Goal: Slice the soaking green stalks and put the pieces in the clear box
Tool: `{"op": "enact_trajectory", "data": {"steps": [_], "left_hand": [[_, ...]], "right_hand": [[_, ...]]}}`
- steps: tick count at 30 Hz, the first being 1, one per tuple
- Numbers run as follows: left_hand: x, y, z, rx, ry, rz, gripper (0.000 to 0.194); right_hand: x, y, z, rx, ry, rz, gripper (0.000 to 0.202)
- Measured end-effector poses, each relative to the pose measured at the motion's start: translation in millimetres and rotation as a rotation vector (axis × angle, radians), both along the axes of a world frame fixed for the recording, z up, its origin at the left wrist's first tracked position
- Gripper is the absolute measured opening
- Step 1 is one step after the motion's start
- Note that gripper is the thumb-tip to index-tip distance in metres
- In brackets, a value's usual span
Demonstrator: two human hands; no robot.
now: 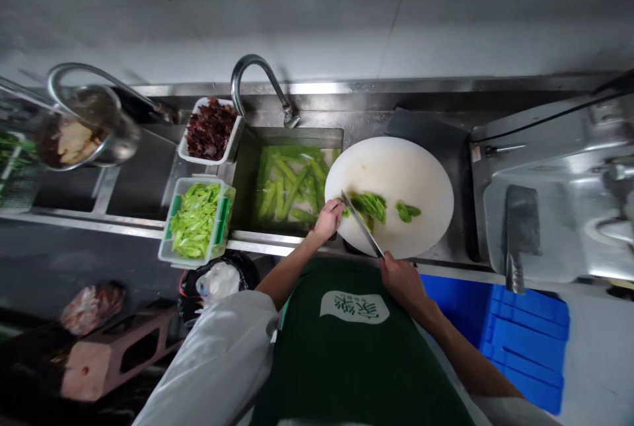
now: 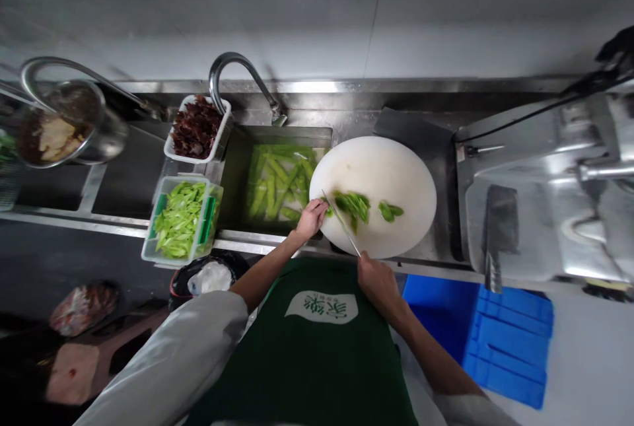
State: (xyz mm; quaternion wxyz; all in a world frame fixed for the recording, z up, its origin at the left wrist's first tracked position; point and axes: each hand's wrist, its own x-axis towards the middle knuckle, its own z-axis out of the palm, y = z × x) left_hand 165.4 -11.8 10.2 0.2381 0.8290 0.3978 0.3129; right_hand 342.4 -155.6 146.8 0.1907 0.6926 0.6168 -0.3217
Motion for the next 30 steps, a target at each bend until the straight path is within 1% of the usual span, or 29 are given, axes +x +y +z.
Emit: {"op": "enact_trajectory", "data": {"steps": [4,8,14,17,21,27,30], "left_hand": [[0.4,0.4,-0.5,0.014,-0.01,0.0,0.031],[0.0,-0.3,-0.9,0.009,-0.037,0.01,0.03],[-0.4,-2.6,-3.0,-0.027,-0.057,0.014,0.031],[-2.8,-3.1,-4.0,-0.053,-0.066,0.019,0.032],[-10.0,-0.6,-3.2,-0.055,-0.066,-0.029,0.032],[-14.3,3.0,-1.4,-0.053,0.008,-0.102,0.028],[-13.4,1.8,-2.4,-0.059,0.032,-0.112,0.028]], "right_hand": [[-3.3,3.1,0.9,-0.052,-0.017,0.0,0.032],[-5.9,6.4,1.1,-0.029,-0.018,-0.004,0.033],[-8.6,8.6,6.3,-0.017,-0.024,0.006,0.032],[-11.2,9.4,2.5,-0.018,-0.017,0.005,0.033],[-14.3,13.8,-2.6,-0.024,-0.018,-0.012,0.032],[-13.8,12.7,13.1,-0.009,-0.057,0.027,0.029],[-14.5,13.4,10.3,-0.04,-0.056,0.032,0.032]]}}
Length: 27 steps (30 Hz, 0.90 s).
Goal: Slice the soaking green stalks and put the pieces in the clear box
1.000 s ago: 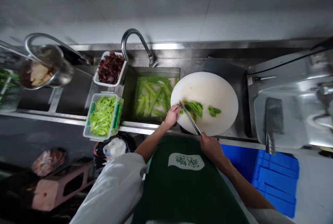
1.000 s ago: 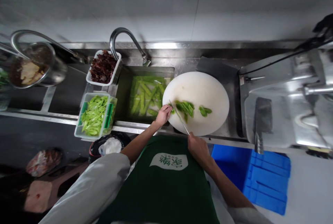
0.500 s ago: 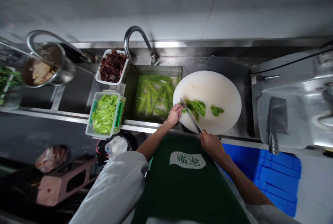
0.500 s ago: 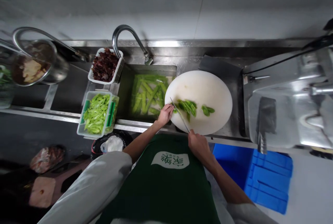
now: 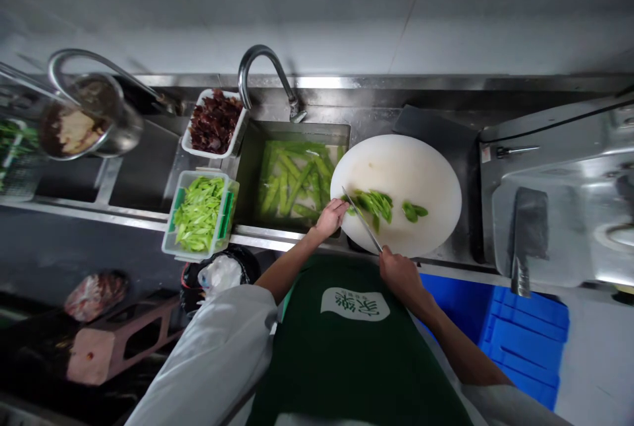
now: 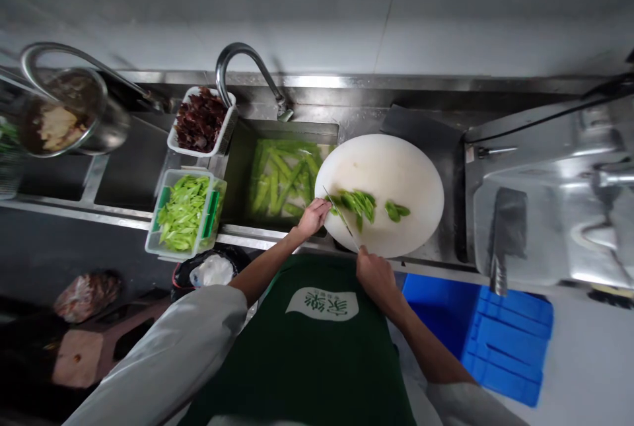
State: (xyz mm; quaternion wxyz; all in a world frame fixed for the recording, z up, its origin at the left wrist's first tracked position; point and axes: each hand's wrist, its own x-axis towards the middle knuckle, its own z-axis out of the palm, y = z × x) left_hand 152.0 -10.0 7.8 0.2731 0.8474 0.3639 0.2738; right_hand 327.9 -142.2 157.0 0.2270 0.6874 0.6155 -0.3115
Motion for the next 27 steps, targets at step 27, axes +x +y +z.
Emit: {"op": "enact_trajectory", "data": {"steps": [27], "left_hand": [[-1.1,-4.6,-3.0,-0.033,0.013,0.007,0.032]], "right_hand": [[-1.3,6.9,-0.3,0.016,-0.01,0.015,0.034]]}}
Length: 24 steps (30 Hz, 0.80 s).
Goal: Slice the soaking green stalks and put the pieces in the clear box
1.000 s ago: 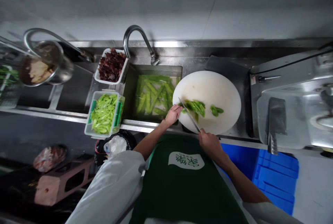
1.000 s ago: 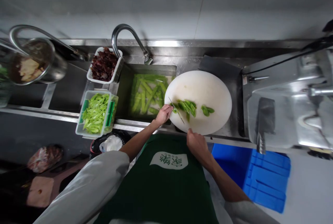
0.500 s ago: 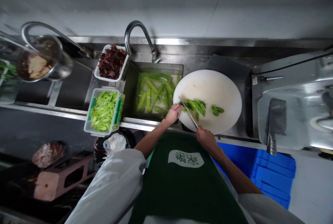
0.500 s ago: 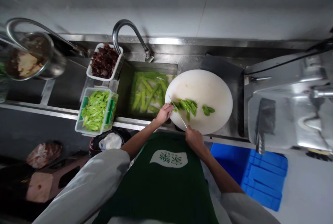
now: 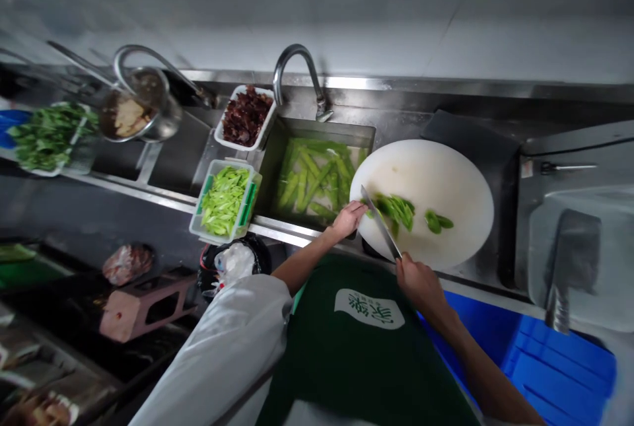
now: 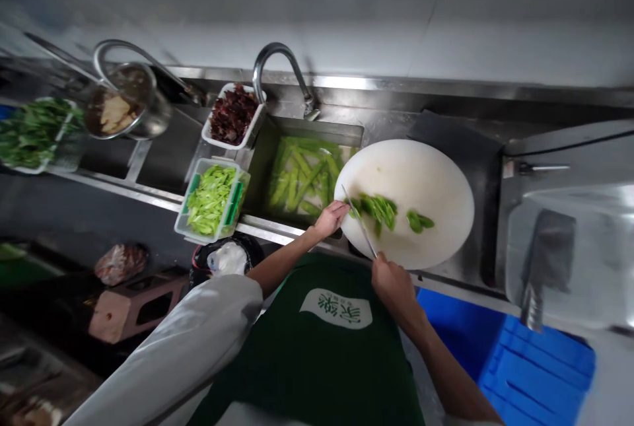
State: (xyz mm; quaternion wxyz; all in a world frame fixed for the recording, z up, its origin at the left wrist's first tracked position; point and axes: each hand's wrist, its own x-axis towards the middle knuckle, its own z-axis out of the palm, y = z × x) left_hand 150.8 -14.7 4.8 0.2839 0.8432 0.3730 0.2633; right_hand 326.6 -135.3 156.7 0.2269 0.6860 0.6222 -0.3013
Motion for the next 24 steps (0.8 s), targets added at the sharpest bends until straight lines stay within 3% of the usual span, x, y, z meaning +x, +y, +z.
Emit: {"op": "enact_trajectory", "data": {"steps": [24], "left_hand": [[-2.1,1.6,0.0,0.004,0.069,-0.048,0.03]], "right_hand": [[1.9,0.3,-8.3,0.015,-0.01,0.023,0.031]]}}
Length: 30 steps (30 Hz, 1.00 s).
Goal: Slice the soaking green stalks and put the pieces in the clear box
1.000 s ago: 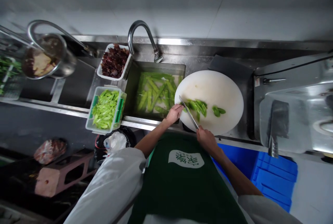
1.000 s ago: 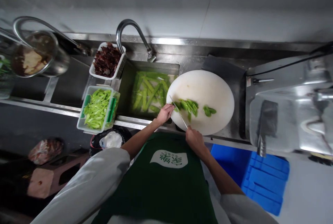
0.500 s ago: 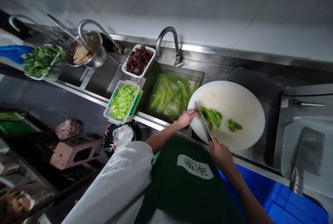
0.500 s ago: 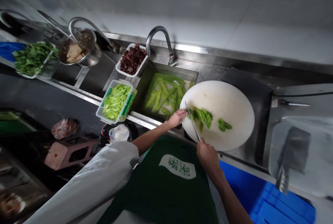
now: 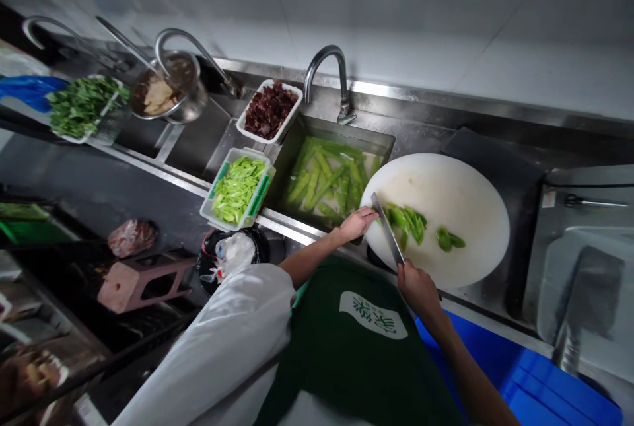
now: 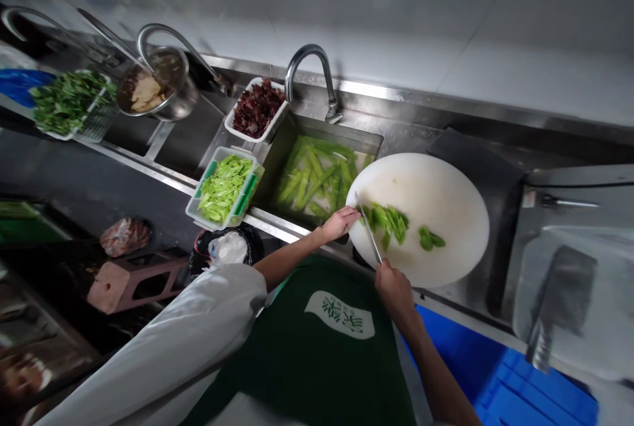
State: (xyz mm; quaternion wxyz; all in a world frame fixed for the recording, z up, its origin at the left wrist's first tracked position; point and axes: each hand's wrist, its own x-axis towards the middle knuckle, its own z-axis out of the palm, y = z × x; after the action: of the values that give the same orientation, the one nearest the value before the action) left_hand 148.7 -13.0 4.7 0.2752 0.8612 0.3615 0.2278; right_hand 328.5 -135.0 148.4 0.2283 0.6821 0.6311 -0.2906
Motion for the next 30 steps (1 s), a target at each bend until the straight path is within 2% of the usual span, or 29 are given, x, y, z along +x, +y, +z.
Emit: {"op": "enact_trajectory", "data": {"steps": [9,16,23,30], "left_hand": [[-3.1,0.1,-3.1,0.02,-0.049,-0.023,0.03],[-6.4,2.6,3.3,0.017,-0.059,-0.065,0.033],[-6.2,3.6,1.6,-0.014,-0.073,-0.048,0.031],[-6.2,5.2,5.4,-0.045,-0.089,-0.036,0.029]], "right_hand": [[-1.6,2.9,-2.7,0.006,0.004,-0.009,0.032],[-1.5,0.6,10.3,0.003,0.0,0.0,0.035],[-3.3,7.6,0.4,-0.019,0.005,-0.005,0.032],[9.0,-0.7,13.4,-0.002,0.024,-0.005,0.032]]}}
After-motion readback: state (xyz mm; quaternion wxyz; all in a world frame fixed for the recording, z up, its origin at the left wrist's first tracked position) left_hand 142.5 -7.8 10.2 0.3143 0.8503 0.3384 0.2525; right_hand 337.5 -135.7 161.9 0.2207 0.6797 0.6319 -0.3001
